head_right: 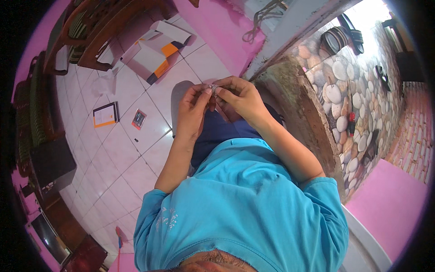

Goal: The person removes a metal lock plate from the door frame using a screwdriver, handles the hardware components by hand, and then fits the plate back onto the door frame, driving screws with the screwdriver.

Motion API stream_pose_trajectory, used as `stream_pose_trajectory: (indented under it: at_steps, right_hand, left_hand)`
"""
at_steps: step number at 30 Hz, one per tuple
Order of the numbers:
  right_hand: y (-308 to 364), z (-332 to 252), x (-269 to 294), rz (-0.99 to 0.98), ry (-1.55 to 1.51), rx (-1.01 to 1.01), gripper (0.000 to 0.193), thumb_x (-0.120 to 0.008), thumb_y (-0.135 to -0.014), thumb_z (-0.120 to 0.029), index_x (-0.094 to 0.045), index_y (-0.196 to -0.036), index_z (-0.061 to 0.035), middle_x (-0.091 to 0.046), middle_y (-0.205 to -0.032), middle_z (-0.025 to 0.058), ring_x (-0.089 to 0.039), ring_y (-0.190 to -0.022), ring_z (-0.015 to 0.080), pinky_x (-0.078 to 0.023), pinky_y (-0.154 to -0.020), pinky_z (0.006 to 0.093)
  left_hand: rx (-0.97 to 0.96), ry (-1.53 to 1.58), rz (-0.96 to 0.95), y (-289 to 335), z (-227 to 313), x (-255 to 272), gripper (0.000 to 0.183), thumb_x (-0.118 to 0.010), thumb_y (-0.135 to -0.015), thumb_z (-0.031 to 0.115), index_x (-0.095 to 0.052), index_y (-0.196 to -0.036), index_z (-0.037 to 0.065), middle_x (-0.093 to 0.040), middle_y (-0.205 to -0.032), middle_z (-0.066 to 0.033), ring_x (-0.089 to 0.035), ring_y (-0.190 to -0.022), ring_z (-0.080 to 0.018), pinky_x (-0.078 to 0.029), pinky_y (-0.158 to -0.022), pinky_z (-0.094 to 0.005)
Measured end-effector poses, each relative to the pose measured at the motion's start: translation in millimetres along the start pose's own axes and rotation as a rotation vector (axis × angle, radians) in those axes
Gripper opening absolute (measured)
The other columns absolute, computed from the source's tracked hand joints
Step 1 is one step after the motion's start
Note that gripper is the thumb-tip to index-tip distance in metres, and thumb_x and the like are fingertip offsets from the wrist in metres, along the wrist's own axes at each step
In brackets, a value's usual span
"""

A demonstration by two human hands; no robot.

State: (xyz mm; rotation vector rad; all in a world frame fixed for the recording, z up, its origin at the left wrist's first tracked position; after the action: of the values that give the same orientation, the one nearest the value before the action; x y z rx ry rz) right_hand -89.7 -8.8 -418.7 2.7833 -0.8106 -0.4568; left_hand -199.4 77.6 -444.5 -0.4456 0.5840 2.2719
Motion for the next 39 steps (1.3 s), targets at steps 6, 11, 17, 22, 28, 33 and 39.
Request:
stream_pose_trajectory:
  at_steps: [6,11,17,22,28,33,39]
  right_hand:
    - [2.3,2.3,4.1,0.001,0.067,-0.003,0.019,-0.065,-0.1,-0.011,-0.065,-0.114,0.0018,-0.07,-0.096,0.006,-0.063,-0.082,0.0105,-0.05,-0.071,0.0262]
    - [-7.5,10.7,4.3,-0.015,0.1,0.104,0.02,-0.062,-0.102,-0.016,-0.062,-0.111,0.0016,-0.067,-0.076,0.0067,-0.058,-0.053,0.012,-0.044,-0.045,0.0275]
    - [-9.9,5.5,10.5,0.013,0.074,0.151,0.015,-0.068,-0.098,-0.012,-0.065,-0.106,0.0009,-0.069,-0.093,0.004,-0.065,-0.086,0.0106,-0.054,-0.079,0.0284]
    - [-5.9,0.0,12.0,-0.002,0.062,0.14,0.013,-0.066,-0.098,-0.009,-0.062,-0.104,0.0019,-0.068,-0.091,0.0061,-0.066,-0.083,0.0133,-0.054,-0.075,0.0295]
    - [-2.7,-0.3,20.4,0.019,0.172,0.253,0.02,-0.067,-0.096,-0.012,-0.062,-0.109,0.0021,-0.067,-0.091,0.0071,-0.065,-0.089,0.014,-0.055,-0.075,0.0332]
    - [15.4,-36.3,16.1,0.064,0.547,0.441,0.023,-0.068,-0.092,-0.011,-0.064,-0.112,-0.0012,-0.065,-0.098,0.0126,-0.067,-0.087,0.0235,-0.055,-0.078,0.0353]
    - [21.3,-50.8,10.6,0.095,0.728,0.593,0.021,-0.069,-0.089,-0.015,-0.068,-0.107,-0.0051,-0.064,-0.103,0.0139,-0.066,-0.096,0.035,-0.055,-0.083,0.0422]
  left_hand:
    - [0.054,-0.128,-0.028,-7.5,-8.2,2.5,0.015,-0.066,-0.101,0.016,-0.066,-0.106,0.001,-0.067,-0.089,-0.0022,-0.06,-0.077,-0.0094,-0.048,-0.069,-0.0242]
    - [0.06,-0.133,-0.004,-11.9,-20.0,9.0,0.016,-0.061,-0.103,0.015,-0.065,-0.108,0.0,-0.066,-0.09,-0.0034,-0.06,-0.077,-0.012,-0.048,-0.067,-0.0267]
    - [0.032,-0.09,-0.057,-16.7,-20.4,0.1,0.017,-0.058,-0.105,0.019,-0.063,-0.105,0.002,-0.064,-0.086,-0.0045,-0.06,-0.075,-0.0141,-0.046,-0.066,-0.0286]
    - [0.03,-0.042,-0.046,-15.6,-19.2,-9.3,0.02,-0.058,-0.106,0.023,-0.063,-0.1,0.004,-0.063,-0.085,-0.0038,-0.059,-0.074,-0.014,-0.046,-0.066,-0.0292]
    - [-0.019,-0.184,-0.07,-17.1,-16.5,-16.6,0.022,-0.059,-0.106,0.026,-0.063,-0.102,0.004,-0.064,-0.087,-0.0034,-0.057,-0.073,-0.0129,-0.045,-0.066,-0.0278]
    - [-0.05,-0.219,-0.088,-23.4,-20.9,-13.0,0.018,-0.06,-0.105,0.023,-0.062,-0.104,0.004,-0.066,-0.092,-0.0047,-0.059,-0.078,-0.0124,-0.046,-0.068,-0.0275]
    - [0.053,-0.008,-0.095,-25.1,-31.8,-17.4,0.014,-0.061,-0.105,0.02,-0.062,-0.106,0.005,-0.067,-0.101,-0.0047,-0.063,-0.09,-0.0132,-0.052,-0.079,-0.0289]
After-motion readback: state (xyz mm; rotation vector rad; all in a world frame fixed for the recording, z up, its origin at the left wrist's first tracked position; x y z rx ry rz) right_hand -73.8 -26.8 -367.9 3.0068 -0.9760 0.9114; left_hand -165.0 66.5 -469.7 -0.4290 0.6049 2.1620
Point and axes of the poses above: each hand's wrist, its own y-axis away from the middle knuckle, its own x-axis out of the back of the hand, z = x × y, the point moved 9 cm from there along -y, towards the middle knuckle
